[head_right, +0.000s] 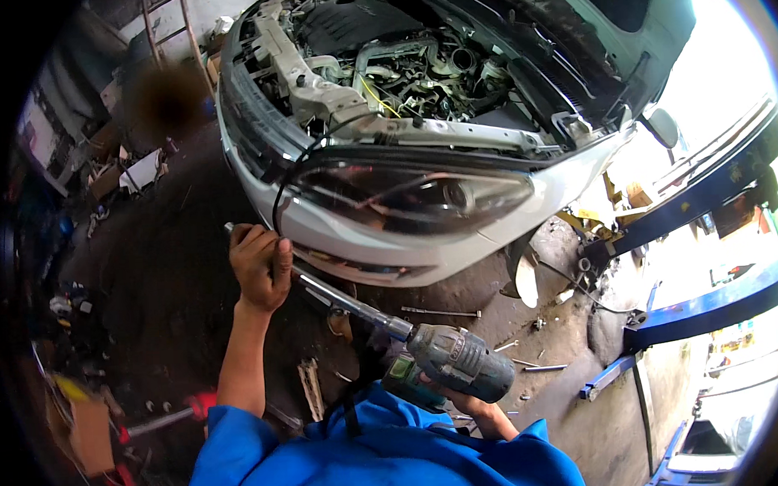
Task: The person works in the engine compartment of a vehicle, first assembling an impact driver with a long extension and socket, then using it to loosen fasteners near the manifold while using a handheld work light for visibility.
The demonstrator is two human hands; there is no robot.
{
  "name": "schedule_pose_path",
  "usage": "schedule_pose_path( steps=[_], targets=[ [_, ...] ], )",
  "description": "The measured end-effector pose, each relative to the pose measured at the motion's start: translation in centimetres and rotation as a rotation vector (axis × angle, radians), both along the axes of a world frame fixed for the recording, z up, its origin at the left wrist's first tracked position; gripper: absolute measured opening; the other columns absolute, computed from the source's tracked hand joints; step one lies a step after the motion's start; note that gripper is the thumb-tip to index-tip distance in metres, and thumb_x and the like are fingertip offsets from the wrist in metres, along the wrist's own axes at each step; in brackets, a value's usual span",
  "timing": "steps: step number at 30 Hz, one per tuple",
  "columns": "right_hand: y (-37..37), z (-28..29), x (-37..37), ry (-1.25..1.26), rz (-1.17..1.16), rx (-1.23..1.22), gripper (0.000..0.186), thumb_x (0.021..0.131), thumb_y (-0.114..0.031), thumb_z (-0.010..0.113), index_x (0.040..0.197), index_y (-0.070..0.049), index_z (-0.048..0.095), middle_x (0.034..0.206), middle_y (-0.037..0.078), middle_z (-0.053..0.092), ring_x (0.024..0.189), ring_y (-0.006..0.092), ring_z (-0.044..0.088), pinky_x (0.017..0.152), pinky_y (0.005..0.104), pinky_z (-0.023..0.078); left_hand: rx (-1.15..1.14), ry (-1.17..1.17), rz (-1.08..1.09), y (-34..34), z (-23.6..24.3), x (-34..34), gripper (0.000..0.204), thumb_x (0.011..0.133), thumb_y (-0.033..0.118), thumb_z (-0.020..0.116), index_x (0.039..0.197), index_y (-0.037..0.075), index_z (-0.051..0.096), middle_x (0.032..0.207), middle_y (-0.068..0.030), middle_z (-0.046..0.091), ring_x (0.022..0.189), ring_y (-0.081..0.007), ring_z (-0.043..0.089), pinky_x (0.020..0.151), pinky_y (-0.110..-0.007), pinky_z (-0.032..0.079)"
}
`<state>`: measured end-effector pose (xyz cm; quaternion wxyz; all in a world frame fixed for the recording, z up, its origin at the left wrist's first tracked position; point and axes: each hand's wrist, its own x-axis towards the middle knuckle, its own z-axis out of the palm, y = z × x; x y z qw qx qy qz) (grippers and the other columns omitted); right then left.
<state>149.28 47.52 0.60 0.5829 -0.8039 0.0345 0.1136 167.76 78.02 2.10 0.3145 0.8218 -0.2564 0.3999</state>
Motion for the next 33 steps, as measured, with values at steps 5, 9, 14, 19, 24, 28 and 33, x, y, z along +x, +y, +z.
schedule_pose_path(
  steps=[5,9,14,19,24,28,33],
  targets=[
    [2.0,2.0,12.5,0.296,0.011,0.024,0.039,0.08,-0.033,0.071,0.109,-0.008,0.061,0.102,0.008,0.064,0.093,0.0194,0.058,0.083,0.0335,0.048,0.142,0.152,-0.049,2.6,2.9,13.2,0.039,0.087,0.027,0.055,0.052,0.01,0.051,0.05,-0.0024,0.048,0.049,-0.0214,0.047,0.055,-0.034,0.033],
    [3.1,7.3,21.5,0.3,0.062,0.062,0.036,0.077,-0.021,0.075,0.107,-0.008,0.061,0.1,0.006,0.064,0.092,0.0164,0.058,0.081,0.032,0.049,0.222,0.36,-0.177,2.4,7.3,23.0,0.045,0.085,0.025,0.056,0.044,0.01,0.046,0.043,-0.0025,0.042,0.041,-0.0238,0.043,0.048,-0.036,0.03],
    [1.2,13.0,26.5,0.205,0.007,-0.054,0.035,0.078,-0.02,0.074,0.108,-0.008,0.06,0.101,0.006,0.064,0.092,0.0168,0.059,0.08,0.0315,0.049,0.11,0.493,-0.314,-0.2,10.6,29.8,0.04,0.082,0.018,0.056,0.045,0.009,0.048,0.045,-0.0049,0.044,0.041,-0.027,0.044,0.045,-0.037,0.031],
    [1.7,18.7,30.7,0.322,-0.201,0.045,0.035,0.079,-0.021,0.072,0.108,-0.006,0.06,0.099,0.008,0.063,0.091,0.0187,0.059,0.08,0.0329,0.05,0.106,0.479,-0.394,-4.2,12.5,35.1,0.04,0.084,0.02,0.055,0.046,0.008,0.049,0.045,-0.008,0.045,0.042,-0.0302,0.043,0.046,-0.038,0.033],
    [1.1,20.1,31.0,0.355,-0.432,0.076,0.038,0.08,-0.018,0.072,0.112,-0.004,0.056,0.103,0.008,0.061,0.094,0.018,0.056,0.083,0.0333,0.047,0.066,0.59,-0.582,-10.5,10.8,39.2,0.046,0.087,0.025,0.054,0.046,0.006,0.047,0.043,-0.0135,0.043,0.04,-0.0344,0.039,0.046,-0.039,0.032],
    [2.9,23.8,36.5,0.118,-0.406,-0.217,0.031,0.08,-0.011,0.07,0.107,-0.003,0.059,0.097,0.007,0.063,0.091,0.0158,0.057,0.083,0.0315,0.047,-0.034,0.773,-0.648,-14.0,6.3,41.5,0.058,0.093,0.035,0.044,0.045,0.002,0.05,0.043,-0.0146,0.044,0.041,-0.0352,0.041,0.045,-0.04,0.035],
    [2.5,23.5,45.3,0.012,-0.293,-0.478,0.03,0.08,-0.01,0.065,0.108,-0.002,0.059,0.104,0.013,0.063,0.099,0.0269,0.06,0.087,0.0342,0.045,-0.163,1.263,-0.561,-16.3,2.8,45.3,0.07,0.093,0.053,0.039,0.05,-0.001,0.05,0.042,-0.0111,0.04,0.041,-0.0258,0.039,0.047,-0.037,0.036]
  ],
)
